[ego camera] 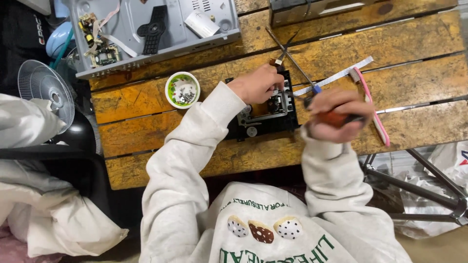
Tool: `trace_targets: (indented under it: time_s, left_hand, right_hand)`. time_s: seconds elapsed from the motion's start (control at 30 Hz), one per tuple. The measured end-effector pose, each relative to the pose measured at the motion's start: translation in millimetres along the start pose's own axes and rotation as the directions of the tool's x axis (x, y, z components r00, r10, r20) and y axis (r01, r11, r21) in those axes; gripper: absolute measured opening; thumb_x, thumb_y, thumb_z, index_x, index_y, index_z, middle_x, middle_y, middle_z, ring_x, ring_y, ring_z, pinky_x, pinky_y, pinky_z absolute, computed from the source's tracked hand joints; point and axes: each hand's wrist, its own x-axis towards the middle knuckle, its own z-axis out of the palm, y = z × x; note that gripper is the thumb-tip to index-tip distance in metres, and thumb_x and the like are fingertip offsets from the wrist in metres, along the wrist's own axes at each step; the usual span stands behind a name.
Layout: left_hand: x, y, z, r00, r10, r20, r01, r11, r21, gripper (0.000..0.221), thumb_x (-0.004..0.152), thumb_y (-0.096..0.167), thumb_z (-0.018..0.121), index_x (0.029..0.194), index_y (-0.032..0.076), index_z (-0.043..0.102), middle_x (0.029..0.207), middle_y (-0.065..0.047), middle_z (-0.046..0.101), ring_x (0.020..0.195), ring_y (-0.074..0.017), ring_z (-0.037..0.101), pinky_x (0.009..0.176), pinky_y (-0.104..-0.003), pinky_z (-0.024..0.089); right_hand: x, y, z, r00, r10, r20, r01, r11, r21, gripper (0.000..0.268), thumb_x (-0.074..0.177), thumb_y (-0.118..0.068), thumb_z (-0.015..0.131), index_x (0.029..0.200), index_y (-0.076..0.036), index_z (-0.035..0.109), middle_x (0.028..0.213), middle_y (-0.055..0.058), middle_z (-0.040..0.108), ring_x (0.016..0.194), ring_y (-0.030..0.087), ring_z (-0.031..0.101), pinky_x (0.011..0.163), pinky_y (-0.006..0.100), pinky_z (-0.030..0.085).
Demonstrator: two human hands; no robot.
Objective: Reassembling an optical disc drive by manually installing screws into the plastic housing using a screwdriver.
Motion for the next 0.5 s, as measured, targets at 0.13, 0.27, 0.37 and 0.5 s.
trace_targets:
  time_s: [0.13, 0.27, 0.37, 0.5]
  left_hand:
    - [-8.5, 13.1, -3.4, 0.981, -0.136, 0.135, 0.137, 0.991, 0.005, 0.020, 0.096, 0.013, 0.060, 0.114, 0.015, 0.067, 0.095, -0.006, 0.057, 0.101, -0.0271, 0.049, 0.078, -0.043, 0.043]
    - [-19.5, 11.3, 15.8, 0.987, -0.051, -0.155, 0.065, 0.994, 0.090, 0.036, 0.086, 0.023, 0.082, 0.110, 0.013, 0.056, 0.103, -0.007, 0.057, 0.096, -0.0263, 0.048, 0.076, -0.039, 0.039]
    - [-22.3, 6.2, 32.6, 0.929, 0.010, -0.370, 0.065, 0.980, 0.190, 0.041, 0.080, 0.023, 0.087, 0.104, 0.012, 0.055, 0.103, -0.009, 0.054, 0.093, -0.0269, 0.050, 0.077, -0.037, 0.037]
    - [-24.0, 8.7, 43.0, 0.853, 0.031, -0.521, 0.093, 0.974, 0.209, 0.034, 0.078, 0.018, 0.084, 0.100, 0.014, 0.058, 0.094, -0.006, 0.053, 0.087, -0.0248, 0.050, 0.076, -0.038, 0.040]
  right_hand:
    - [27.0, -4.4, 13.8, 0.995, 0.034, -0.099, -0.040, 0.997, -0.059, 0.031, 0.102, -0.038, 0.050, 0.089, -0.011, 0.045, 0.064, 0.007, 0.047, 0.043, 0.020, 0.048, 0.036, 0.028, 0.040]
    - [29.6, -1.8, 30.0, 0.986, 0.159, -0.051, -0.161, 0.986, -0.036, 0.036, 0.102, -0.040, 0.052, 0.088, -0.009, 0.042, 0.065, 0.011, 0.044, 0.041, 0.022, 0.045, 0.037, 0.030, 0.040]
    - [27.2, 0.4, 42.4, 0.983, 0.185, 0.020, -0.183, 0.981, -0.056, 0.037, 0.104, -0.039, 0.051, 0.086, -0.007, 0.041, 0.064, 0.012, 0.044, 0.041, 0.022, 0.046, 0.037, 0.030, 0.040]
    - [25.0, 1.6, 49.1, 0.973, 0.225, 0.044, -0.223, 0.973, -0.062, 0.039, 0.104, -0.039, 0.051, 0.086, -0.006, 0.039, 0.062, 0.014, 0.041, 0.040, 0.023, 0.043, 0.038, 0.032, 0.038]
